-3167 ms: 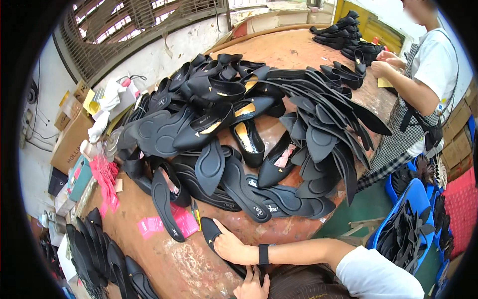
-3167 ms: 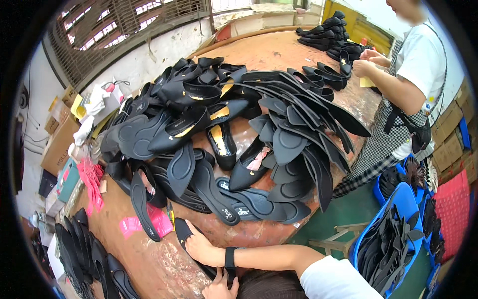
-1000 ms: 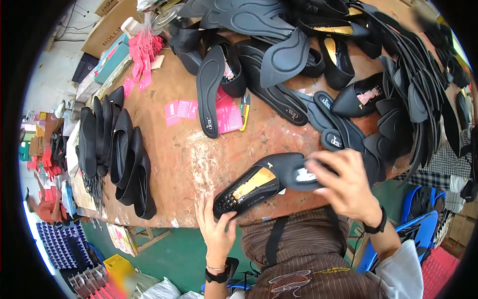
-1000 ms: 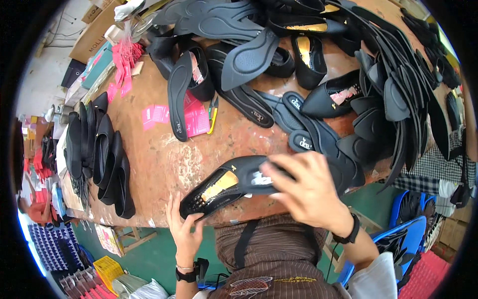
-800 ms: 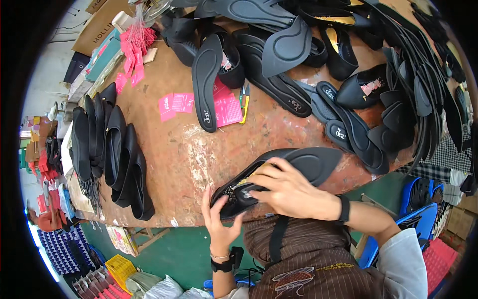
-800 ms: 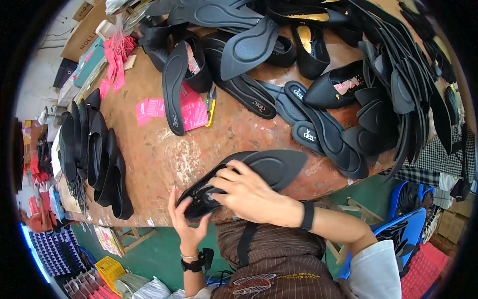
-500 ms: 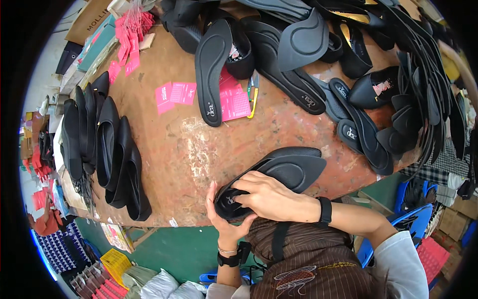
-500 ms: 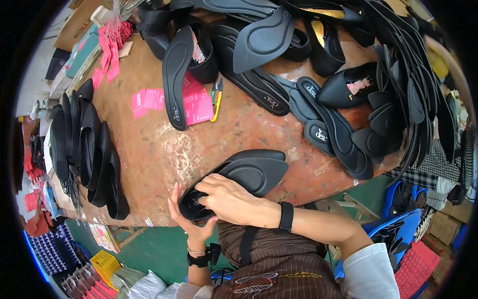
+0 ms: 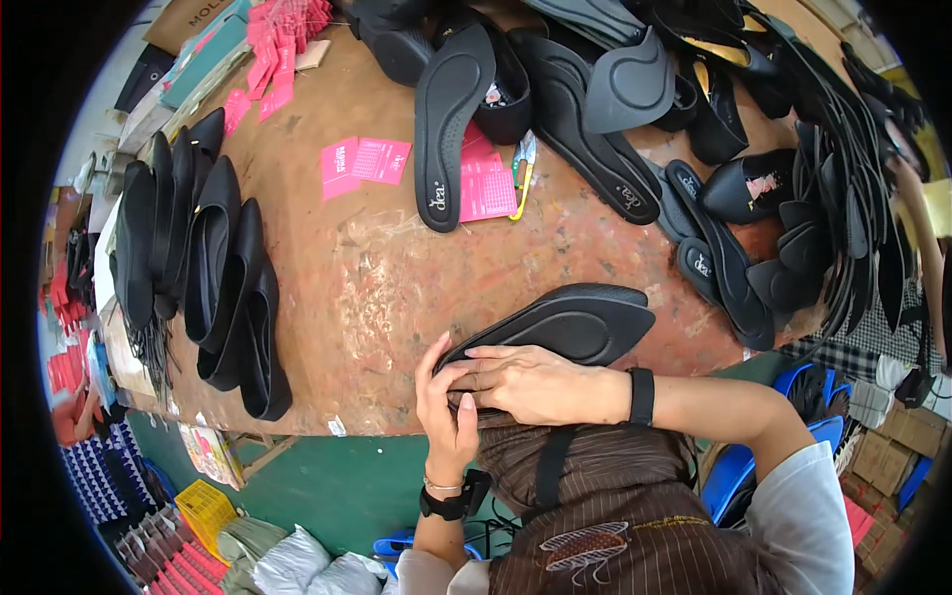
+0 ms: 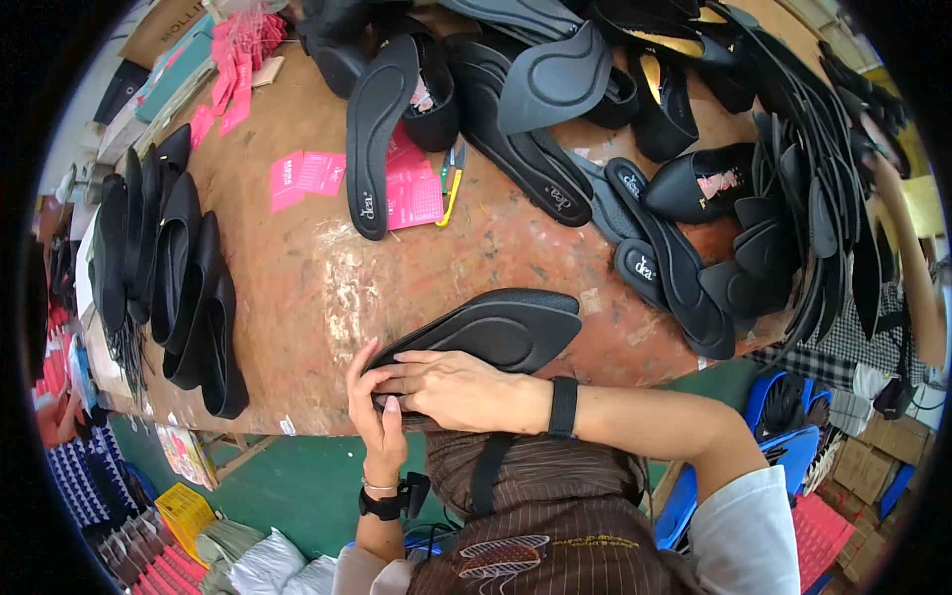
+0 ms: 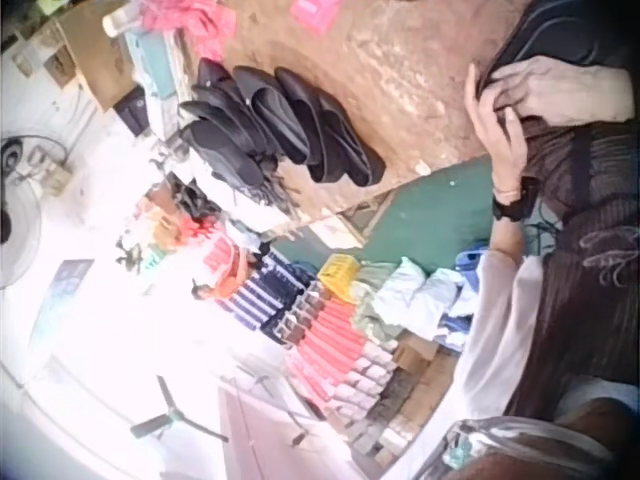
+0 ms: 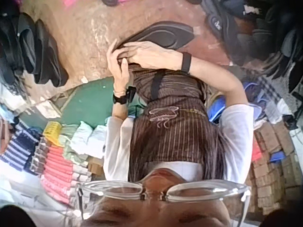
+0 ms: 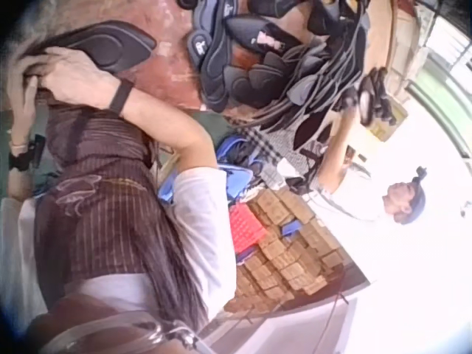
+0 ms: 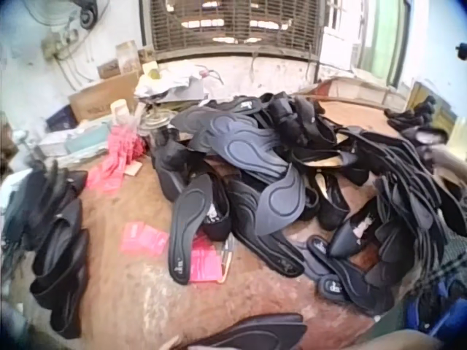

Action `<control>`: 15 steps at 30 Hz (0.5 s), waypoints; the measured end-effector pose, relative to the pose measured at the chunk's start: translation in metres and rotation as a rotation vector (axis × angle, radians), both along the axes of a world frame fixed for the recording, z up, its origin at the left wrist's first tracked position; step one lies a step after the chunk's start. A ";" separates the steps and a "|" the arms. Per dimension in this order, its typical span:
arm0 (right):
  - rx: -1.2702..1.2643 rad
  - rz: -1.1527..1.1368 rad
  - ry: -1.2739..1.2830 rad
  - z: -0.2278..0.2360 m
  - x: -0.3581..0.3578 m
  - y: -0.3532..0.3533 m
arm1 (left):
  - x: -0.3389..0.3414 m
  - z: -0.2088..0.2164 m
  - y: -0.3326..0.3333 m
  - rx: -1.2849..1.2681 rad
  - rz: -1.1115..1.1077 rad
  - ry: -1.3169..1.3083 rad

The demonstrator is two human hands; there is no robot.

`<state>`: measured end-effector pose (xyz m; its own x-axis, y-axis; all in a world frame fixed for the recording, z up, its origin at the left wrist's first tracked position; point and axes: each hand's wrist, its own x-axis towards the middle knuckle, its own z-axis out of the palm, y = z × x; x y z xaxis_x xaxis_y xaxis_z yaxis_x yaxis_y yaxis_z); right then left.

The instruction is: The person inserts black insoles into black pointed-toe flats at a workbench. They pick up a shoe, place an insole inside, press it down, and then set the shoe aside. The process is repeated for multiple pairs of shoes.

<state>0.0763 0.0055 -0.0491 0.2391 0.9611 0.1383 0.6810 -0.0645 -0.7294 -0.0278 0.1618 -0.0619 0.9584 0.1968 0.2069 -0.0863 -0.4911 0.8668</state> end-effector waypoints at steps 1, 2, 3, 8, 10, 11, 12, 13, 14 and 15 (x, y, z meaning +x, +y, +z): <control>-0.025 -0.029 -0.050 0.003 -0.002 -0.002 | 0.000 0.000 -0.001 -0.014 0.010 0.004; -0.117 -0.076 -0.148 0.012 -0.002 -0.010 | -0.001 -0.001 -0.002 -0.016 0.019 0.008; -0.151 -0.155 -0.158 0.012 -0.002 -0.023 | 0.000 0.000 -0.004 -0.020 0.038 0.014; -0.193 -0.227 -0.235 0.023 -0.002 -0.028 | 0.003 0.026 -0.026 0.077 0.059 0.106; -0.132 -0.496 -0.167 0.030 0.015 -0.044 | -0.003 0.038 -0.049 0.200 0.007 0.147; -0.067 -0.716 -0.242 0.034 0.025 -0.054 | -0.007 0.042 -0.064 0.349 -0.030 0.126; -0.084 -0.935 -0.378 0.038 0.036 -0.054 | -0.010 0.048 -0.077 0.408 -0.071 0.215; -0.104 -1.155 -0.515 0.039 0.046 -0.055 | -0.012 0.057 -0.089 0.465 -0.116 0.305; -0.111 -1.182 -0.370 0.035 0.059 -0.066 | -0.002 0.072 -0.100 0.420 -0.162 0.392; -0.012 -1.223 -0.117 0.034 0.065 -0.073 | 0.004 0.077 -0.107 0.448 -0.245 0.407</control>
<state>0.1414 -0.0671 -0.0148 0.9706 0.1144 0.2119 0.2288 -0.7127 -0.6631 -0.0243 0.0543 0.0150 0.9836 -0.0584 -0.1706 0.0502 -0.8200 0.5701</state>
